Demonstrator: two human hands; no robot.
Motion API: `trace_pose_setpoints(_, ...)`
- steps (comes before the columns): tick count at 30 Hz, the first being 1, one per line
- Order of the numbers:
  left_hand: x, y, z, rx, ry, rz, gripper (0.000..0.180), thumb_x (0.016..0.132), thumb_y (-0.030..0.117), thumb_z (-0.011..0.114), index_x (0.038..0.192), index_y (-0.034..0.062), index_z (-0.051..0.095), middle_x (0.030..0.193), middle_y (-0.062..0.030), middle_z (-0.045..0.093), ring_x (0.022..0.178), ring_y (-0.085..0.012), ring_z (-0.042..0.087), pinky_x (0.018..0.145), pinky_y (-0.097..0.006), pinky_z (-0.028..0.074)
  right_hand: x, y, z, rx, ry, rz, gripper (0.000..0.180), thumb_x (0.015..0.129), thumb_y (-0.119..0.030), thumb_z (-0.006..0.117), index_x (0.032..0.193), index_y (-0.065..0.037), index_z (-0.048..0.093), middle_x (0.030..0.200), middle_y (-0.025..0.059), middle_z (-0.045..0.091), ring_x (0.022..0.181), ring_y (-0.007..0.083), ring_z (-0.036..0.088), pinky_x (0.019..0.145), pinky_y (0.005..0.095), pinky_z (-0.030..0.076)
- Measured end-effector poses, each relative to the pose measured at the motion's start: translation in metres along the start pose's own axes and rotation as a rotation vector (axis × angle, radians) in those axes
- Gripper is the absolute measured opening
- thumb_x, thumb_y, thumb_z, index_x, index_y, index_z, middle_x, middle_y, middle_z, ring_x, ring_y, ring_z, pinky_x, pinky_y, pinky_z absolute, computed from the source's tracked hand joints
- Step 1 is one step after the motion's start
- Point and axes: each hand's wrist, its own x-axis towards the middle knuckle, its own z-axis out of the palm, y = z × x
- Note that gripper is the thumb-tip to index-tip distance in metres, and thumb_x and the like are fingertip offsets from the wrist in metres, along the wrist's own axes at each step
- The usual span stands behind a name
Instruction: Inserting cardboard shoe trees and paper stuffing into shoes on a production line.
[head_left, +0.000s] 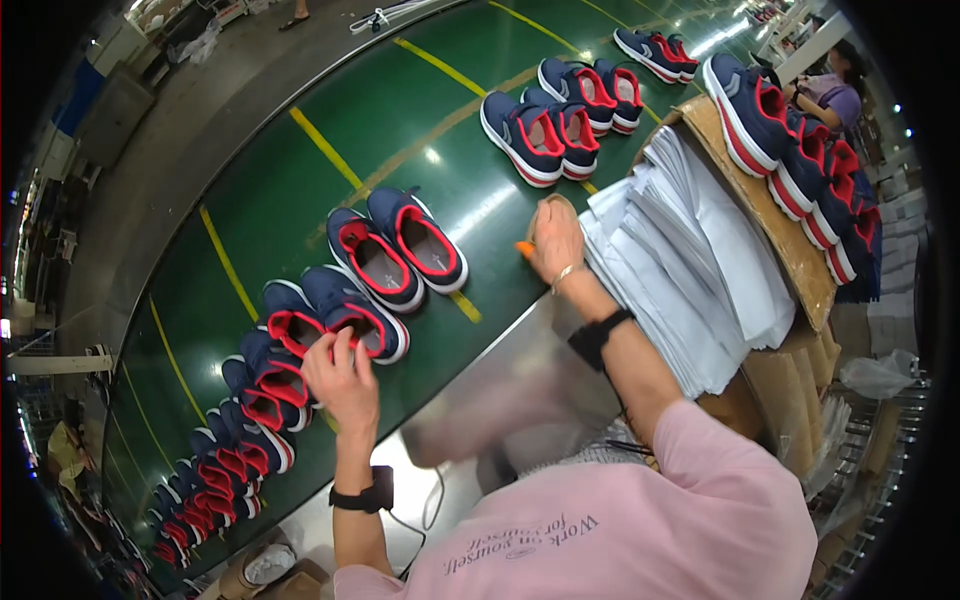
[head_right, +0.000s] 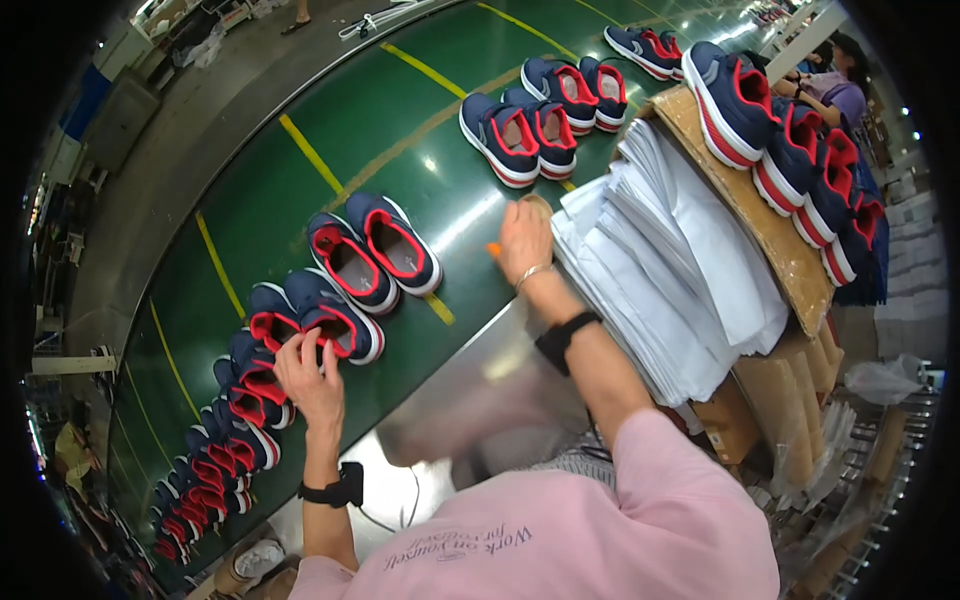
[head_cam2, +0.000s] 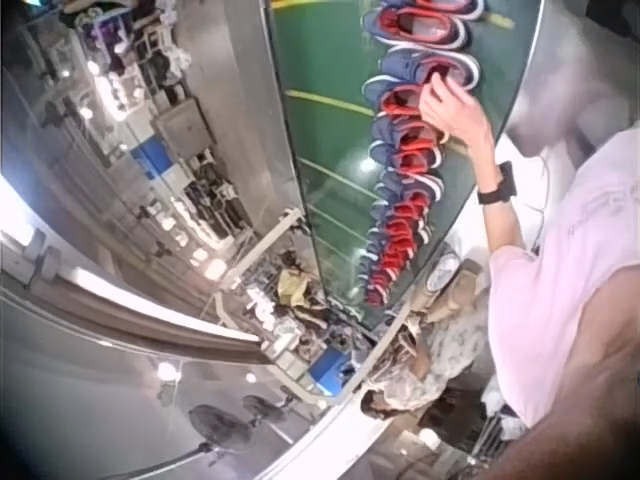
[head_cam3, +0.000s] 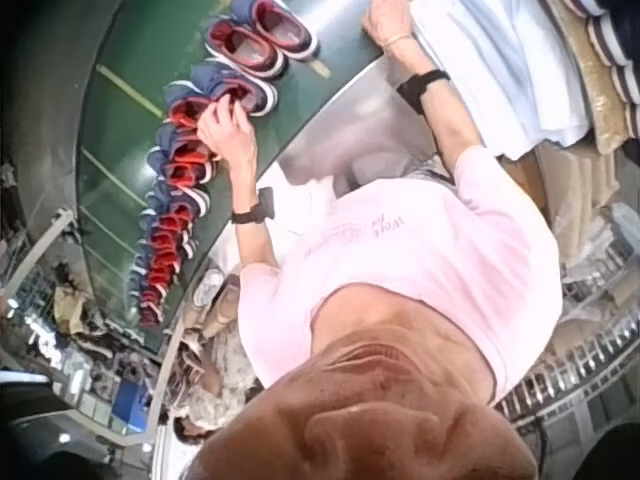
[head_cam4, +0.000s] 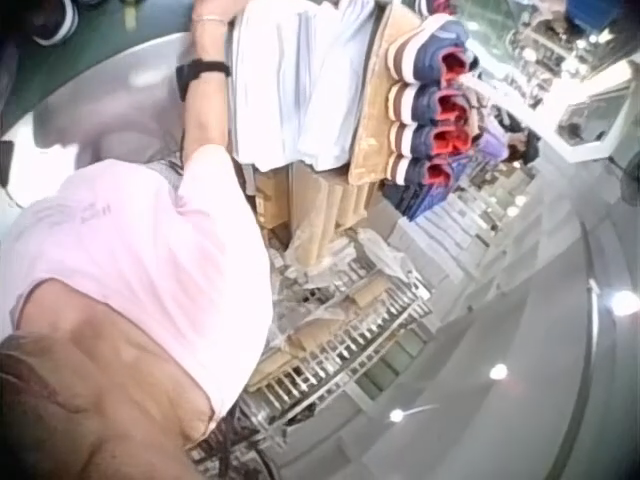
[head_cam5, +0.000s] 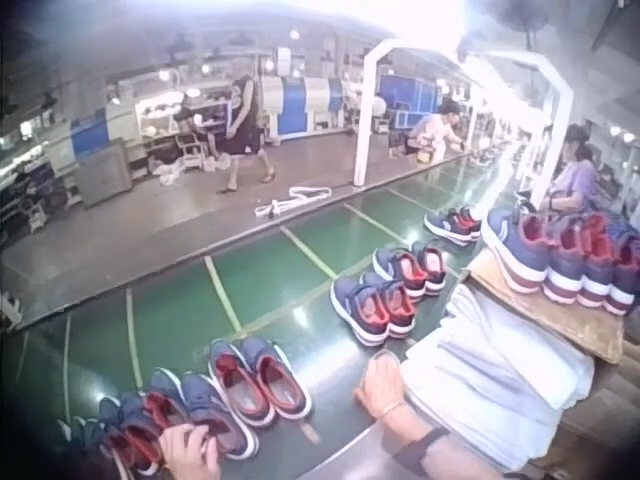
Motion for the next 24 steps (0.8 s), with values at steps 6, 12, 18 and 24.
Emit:
trace_pose_setpoints(6,-0.019,0.090,0.040,-1.630,-0.314,-0.778,0.034,0.090,0.019,0.057,0.118,0.0014,0.049,0.110,-0.0072,0.058,0.095,-0.0197,0.057,0.084,-0.030,0.044,-0.056,0.017,0.014,1.252,-0.596,0.017,0.030,0.085,-0.019,0.060,0.107,0.001,0.054,0.106,0.0127,0.059,0.095,0.0185,0.058,0.079,0.0339,0.047)
trace_pose_setpoints(12,-0.045,0.088,0.010,-1.818,-0.150,-0.852,0.029,0.087,0.019,0.062,0.108,-0.0007,0.055,0.098,-0.0046,0.062,0.085,-0.0109,0.059,0.074,-0.025,0.047,-0.164,0.001,0.000,1.752,-0.769,0.301,0.035,0.091,-0.004,0.046,0.126,0.000,0.044,0.119,0.0127,0.053,0.112,0.0223,0.052,0.093,0.0337,0.044)
trace_pose_setpoints(18,-0.117,0.086,-0.020,-1.158,-0.308,-0.639,0.017,0.082,0.012,0.066,0.094,0.0005,0.061,0.084,-0.0016,0.062,0.074,-0.0047,0.054,0.063,-0.022,0.046,-0.211,-0.075,-0.038,0.845,-0.607,-0.421,0.091,0.073,-0.022,0.073,0.142,-0.006,0.017,0.133,0.0204,0.039,0.116,0.0306,0.048,0.094,0.0402,0.042)
trace_pose_setpoints(24,-0.171,0.060,-0.052,-1.416,-0.108,-0.729,0.015,0.086,0.014,0.062,0.082,0.0002,0.059,0.068,0.0001,0.056,0.064,-0.0047,0.049,0.059,-0.022,0.042,-0.244,-0.125,-0.030,0.775,-0.746,-0.356,0.106,0.064,-0.027,0.079,0.143,-0.009,0.012,0.128,0.0223,0.040,0.116,0.0366,0.046,0.093,0.0415,0.041)
